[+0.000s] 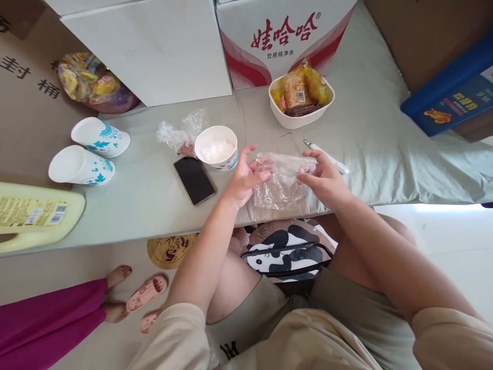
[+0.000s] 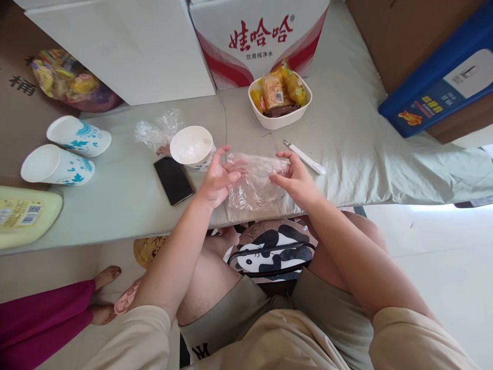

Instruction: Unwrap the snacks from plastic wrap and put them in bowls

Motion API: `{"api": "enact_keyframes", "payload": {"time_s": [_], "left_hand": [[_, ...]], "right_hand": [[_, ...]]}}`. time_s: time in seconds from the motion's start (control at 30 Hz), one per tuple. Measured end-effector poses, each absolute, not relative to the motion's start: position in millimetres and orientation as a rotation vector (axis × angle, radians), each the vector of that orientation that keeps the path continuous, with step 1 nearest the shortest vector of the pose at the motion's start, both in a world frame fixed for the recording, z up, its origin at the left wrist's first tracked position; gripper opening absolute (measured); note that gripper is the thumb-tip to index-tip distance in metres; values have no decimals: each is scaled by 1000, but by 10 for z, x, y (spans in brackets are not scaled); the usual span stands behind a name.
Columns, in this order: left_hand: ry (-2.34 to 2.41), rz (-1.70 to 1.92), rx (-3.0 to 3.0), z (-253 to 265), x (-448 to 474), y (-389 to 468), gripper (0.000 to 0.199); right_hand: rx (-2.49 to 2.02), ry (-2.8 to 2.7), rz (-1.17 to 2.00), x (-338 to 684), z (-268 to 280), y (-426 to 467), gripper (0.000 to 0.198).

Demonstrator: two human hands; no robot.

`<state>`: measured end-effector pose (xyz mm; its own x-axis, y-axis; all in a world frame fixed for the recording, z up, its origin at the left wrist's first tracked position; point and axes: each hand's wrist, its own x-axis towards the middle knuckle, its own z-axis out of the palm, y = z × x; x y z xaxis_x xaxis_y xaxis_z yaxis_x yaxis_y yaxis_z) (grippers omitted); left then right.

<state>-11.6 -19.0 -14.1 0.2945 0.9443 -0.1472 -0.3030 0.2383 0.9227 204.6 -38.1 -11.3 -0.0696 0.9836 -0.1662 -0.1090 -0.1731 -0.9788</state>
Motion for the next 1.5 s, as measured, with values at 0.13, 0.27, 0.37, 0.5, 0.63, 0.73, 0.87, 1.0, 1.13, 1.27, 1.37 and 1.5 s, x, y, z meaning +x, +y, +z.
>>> {"api": "enact_keyframes", "payload": {"time_s": [0.13,0.27,0.37,0.5,0.63,0.73,0.87,1.0,1.13,1.27,1.37,1.5], "left_hand": [[870,911,878,-117,-56,-225,43],[899,910,932,-129,-47,-223,41],[1040,854,1062,-165,-60,-220,30],[1040,850,1047,-138,-66,-225,24],[940,939,897,-30,-104,-203,20],[884,926,875,-3,-146,-176,23],[916,951,1059,-76,-168,-159,19],[1139,1056,1395,-146,-147,-195,34],[1261,1178,1673,-123,-72,-301,15],[1125,1045,1546,-101,56,-392,22],[996,976,1348,-121,140,-399,50],[899,1011,1160,-143,200,-365,54]], "right_hand": [[-1106,-1008,1464,2023,-109,-376,46],[-1190,-1229,1600,2045,-131,-378,31],[-1344,-1387,1484,2083,-139,-378,35],[-1370,-1331,1353,2099,-122,-381,28],[-1166,-1134,1438,2108,-30,-394,25],[-1058,-1119,1580,2135,33,-397,30],[-1207,-1183,1544,2158,-32,-373,35],[-1403,-1135,1276,2209,-142,-331,58],[-1409,-1089,914,2279,-79,-345,34],[-1380,-1406,707,2170,34,-464,20],[-1265,-1560,870,1987,27,-541,21],[-1117,-1463,1205,1809,-43,-536,23]]}}
